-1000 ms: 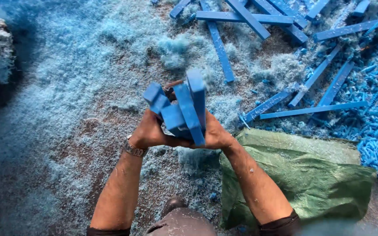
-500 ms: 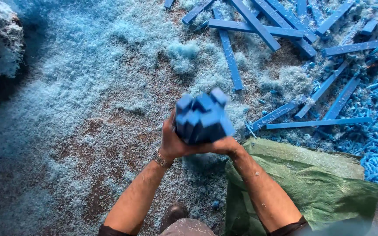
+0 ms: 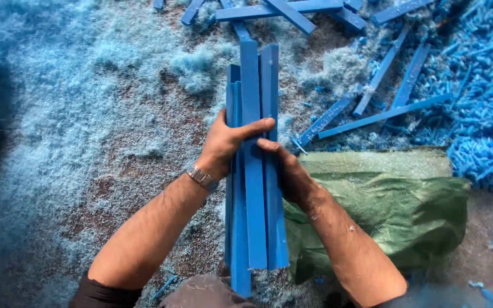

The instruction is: Collecting blue plastic strips from the floor and putting them into a green sack.

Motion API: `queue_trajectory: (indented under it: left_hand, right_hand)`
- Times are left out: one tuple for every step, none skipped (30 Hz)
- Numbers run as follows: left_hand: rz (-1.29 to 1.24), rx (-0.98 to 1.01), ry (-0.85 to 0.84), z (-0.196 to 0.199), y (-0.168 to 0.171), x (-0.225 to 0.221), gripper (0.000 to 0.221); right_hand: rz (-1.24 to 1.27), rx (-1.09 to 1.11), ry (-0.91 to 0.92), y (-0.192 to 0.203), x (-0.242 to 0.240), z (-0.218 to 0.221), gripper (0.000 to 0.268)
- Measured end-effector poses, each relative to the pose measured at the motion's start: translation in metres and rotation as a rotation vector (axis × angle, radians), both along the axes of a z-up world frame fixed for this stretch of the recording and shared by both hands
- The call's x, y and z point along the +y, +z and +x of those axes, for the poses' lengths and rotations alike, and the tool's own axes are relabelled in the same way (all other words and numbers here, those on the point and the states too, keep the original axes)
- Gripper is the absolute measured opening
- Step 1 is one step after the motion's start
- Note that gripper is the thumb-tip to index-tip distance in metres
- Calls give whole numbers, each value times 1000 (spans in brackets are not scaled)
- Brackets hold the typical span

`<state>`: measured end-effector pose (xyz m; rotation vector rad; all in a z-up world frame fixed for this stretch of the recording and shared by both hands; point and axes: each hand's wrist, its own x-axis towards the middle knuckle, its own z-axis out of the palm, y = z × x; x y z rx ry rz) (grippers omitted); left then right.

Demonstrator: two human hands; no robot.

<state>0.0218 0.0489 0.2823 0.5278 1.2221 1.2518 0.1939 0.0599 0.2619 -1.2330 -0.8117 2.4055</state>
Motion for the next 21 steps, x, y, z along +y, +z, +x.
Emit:
queue_trajectory:
  left_hand:
    - [9,3,-30,4,6,8,88]
    - [1,8,-53,11,22,20,88]
    - [-16,6,-84,20,39,33,91]
    - [-34,5,-116,29,56,46,95]
    - [-32,10,-138,39,64,59,95]
    - [-5,15,-189,49,71,71,98]
    - [18,12,-246,63,78,81,101]
    - [14,9,-273,76,82,79,101]
    - [34,76,-328,90,87,77,103]
    - [55,142,-382,104,93,76,105]
    - [68,141,-414,119,87,73,105]
    - [77,173,-478,135,80,70,107]
    - [76,208,-552,147,71,62,108]
    - [80,210,-592,155,71,52,108]
    - [61,237,-636,168,72,45,111]
    - [44,266,-680,180,71,38,113]
    - [50,259,-723,193,74,31,113]
    - [46,351,-823,204,77,23,116]
    - [47,443,-915,215,80,14,118]
    - [58,437,-952,229,81,9,118]
    - [96,550,-1090,242,81,1,125]
  right_hand:
    - [31,78,-84,6,2,7,63]
    - [24,82,-107,5,10,21,63]
    - [17,156,-143,4,18,36,69]
    - [14,229,-179,3,25,52,77]
    - [17,234,-202,22,27,59,77]
    - [89,233,-250,41,27,66,75]
    - [158,223,-303,60,25,76,75]
    - [158,218,-331,55,15,88,75]
    - [166,155,-427,51,4,99,77]
    - [172,92,-522,47,-6,111,79]
    - [185,89,-555,29,-19,122,79]
    - [96,121,-619,11,-31,133,79]
    - [-3,157,-691,-10,-50,139,80]
    - [0,160,-732,-2,-68,141,80]
    - [-11,160,-779,6,-85,146,82]
    - [-22,161,-826,14,-101,149,83]
    - [-18,156,-870,-1,-116,160,83]
    - [5,224,-896,-16,-132,169,86]
    - [34,292,-913,-32,-146,178,89]
    - [43,285,-950,-37,-158,190,89]
    - [94,398,-967,-43,-173,202,92]
